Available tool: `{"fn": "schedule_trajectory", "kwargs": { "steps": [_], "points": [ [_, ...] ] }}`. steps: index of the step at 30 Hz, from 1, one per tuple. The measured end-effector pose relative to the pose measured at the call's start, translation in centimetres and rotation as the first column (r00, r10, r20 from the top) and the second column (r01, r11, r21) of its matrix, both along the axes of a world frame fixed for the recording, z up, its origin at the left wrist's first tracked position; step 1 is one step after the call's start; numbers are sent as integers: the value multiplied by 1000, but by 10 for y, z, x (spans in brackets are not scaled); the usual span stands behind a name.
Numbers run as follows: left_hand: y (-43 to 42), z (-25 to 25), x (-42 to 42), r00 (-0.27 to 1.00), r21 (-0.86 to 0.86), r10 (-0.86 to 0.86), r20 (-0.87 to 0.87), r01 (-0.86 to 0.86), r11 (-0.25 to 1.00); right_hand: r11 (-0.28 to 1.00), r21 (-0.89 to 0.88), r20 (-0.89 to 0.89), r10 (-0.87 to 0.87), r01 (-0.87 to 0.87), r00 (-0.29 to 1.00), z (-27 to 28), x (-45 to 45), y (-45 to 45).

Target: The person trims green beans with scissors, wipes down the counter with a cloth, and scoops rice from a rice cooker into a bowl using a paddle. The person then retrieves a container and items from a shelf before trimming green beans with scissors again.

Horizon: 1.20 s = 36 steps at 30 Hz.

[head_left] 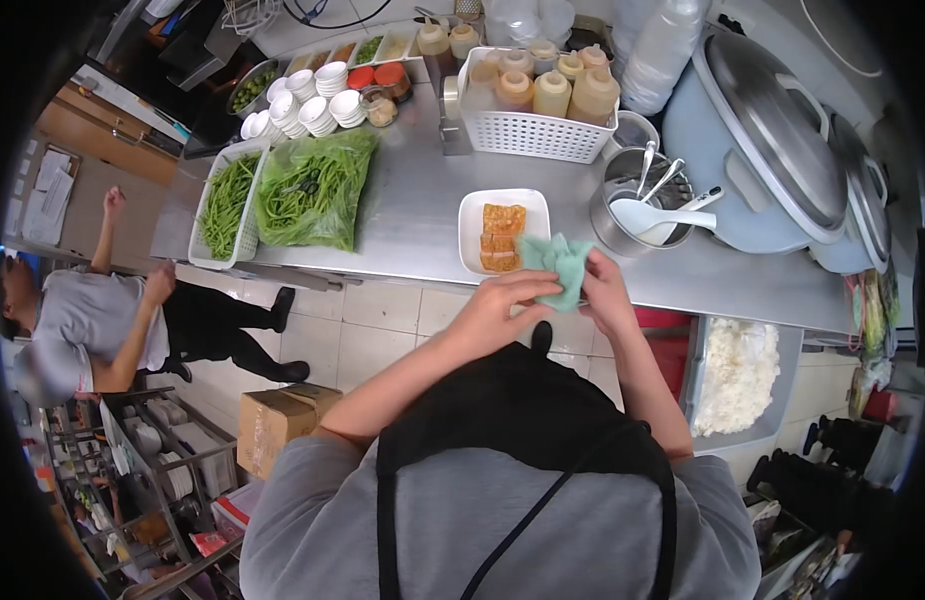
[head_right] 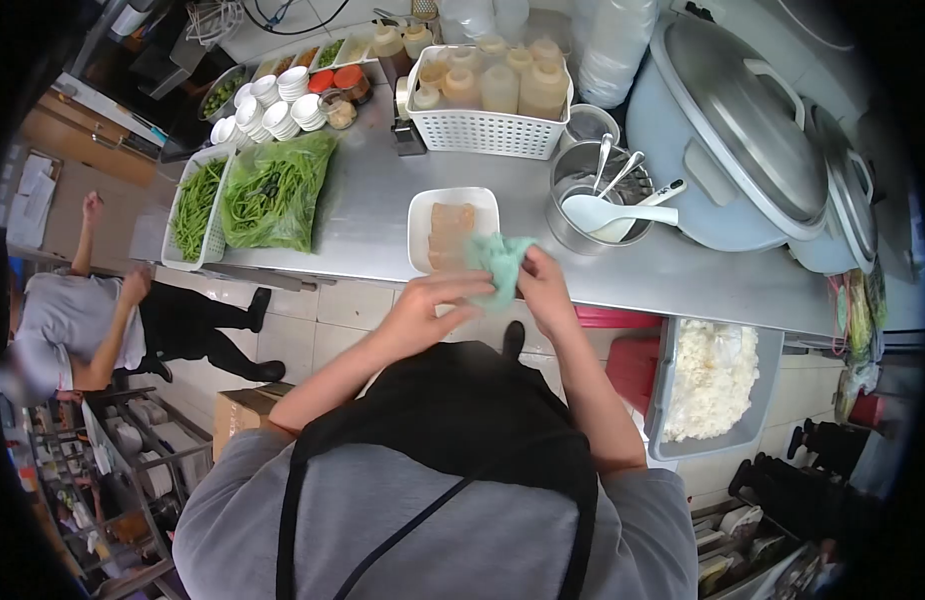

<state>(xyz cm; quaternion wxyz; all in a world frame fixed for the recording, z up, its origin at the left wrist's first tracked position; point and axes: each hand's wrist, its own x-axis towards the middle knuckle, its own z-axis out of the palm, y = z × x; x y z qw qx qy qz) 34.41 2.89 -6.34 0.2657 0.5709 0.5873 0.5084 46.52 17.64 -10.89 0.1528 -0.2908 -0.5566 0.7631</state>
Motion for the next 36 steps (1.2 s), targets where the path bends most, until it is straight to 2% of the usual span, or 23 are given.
{"fn": "schedule_trajectory", "kwargs": {
  "steps": [1,2,3,5,6,7,8,10,12,14,16,17,18,20,22,24,25,27,28,30,31,33,36],
  "points": [
    [-3,-14,-6,1000,4,3,12,-3,1000,1000,4,12,3,-3,1000,2,4,3],
    [-9,-32,-16,951,-105,310,-10,-309,945,982,178,-38,-64,70,997,4,7,8],
    [-15,-53,-27,810,-203,582,-67,-582,787,928,343,-104,-117,146,988,9,8,13],
    [-25,-112,-63,711,-409,698,-83,-663,627,949,247,-95,-176,195,980,30,4,27],
    [-21,-114,-63,709,-416,701,-80,-663,623,844,526,97,-188,110,977,32,0,41],
    [-13,-115,-61,674,-564,706,218,-504,654,672,740,270,-248,-36,930,32,-6,53],
    [-7,-115,-61,540,-645,685,489,-306,701,670,742,275,-247,-41,929,32,-13,59],
    [-2,-135,-75,576,-610,662,480,-323,723,159,987,67,-299,-19,952,33,-34,74],
    [-8,-148,-95,599,-588,652,465,-342,733,203,978,99,-280,-42,955,32,-56,81],
    [-13,-150,-127,770,-602,605,202,-390,697,291,957,87,-238,-14,967,17,-85,86],
    [-12,-141,-147,804,-584,587,97,-431,688,292,954,117,-167,-64,979,-13,-119,89],
    [-10,-134,-154,833,-557,554,-17,-467,686,414,902,170,-72,-125,983,-31,-139,91],
    [-7,-128,-160,826,-560,564,-13,-473,680,521,831,210,29,-194,977,-48,-158,91],
    [-1,-121,-165,842,-591,535,-66,-465,659,558,769,264,166,-312,950,-83,-193,88],
    [0,-121,-165,842,-590,535,-76,-470,656,576,696,307,301,-428,903,-80,-206,79],
    [0,-122,-164,841,-589,533,-91,-477,653,644,468,345,497,-605,796,-70,-214,76],
    [0,-123,-163,834,-586,544,-88,-485,649,639,465,348,505,-613,790,-82,-220,81],
    [1,-123,-163,824,-584,561,-82,-496,643,503,544,194,703,-671,684,-94,-232,91],
    [2,-123,-162,820,-567,559,-127,-522,637,499,541,197,707,-676,680,-92,-234,90],
    [3,-123,-161,813,-551,558,-168,-547,630,163,728,372,722,-666,583,-81,-238,85],
    [4,-122,-160,808,-525,547,-220,-571,631,160,725,375,724,-670,579,-78,-239,80],
    [3,-125,-158,799,-501,537,-271,-593,630,-48,747,570,560,-663,602,-72,-240,70],
    [0,-134,-155,749,-375,502,-432,-656,655,-46,661,695,416,-749,587,-66,-238,64]
  ]
}}
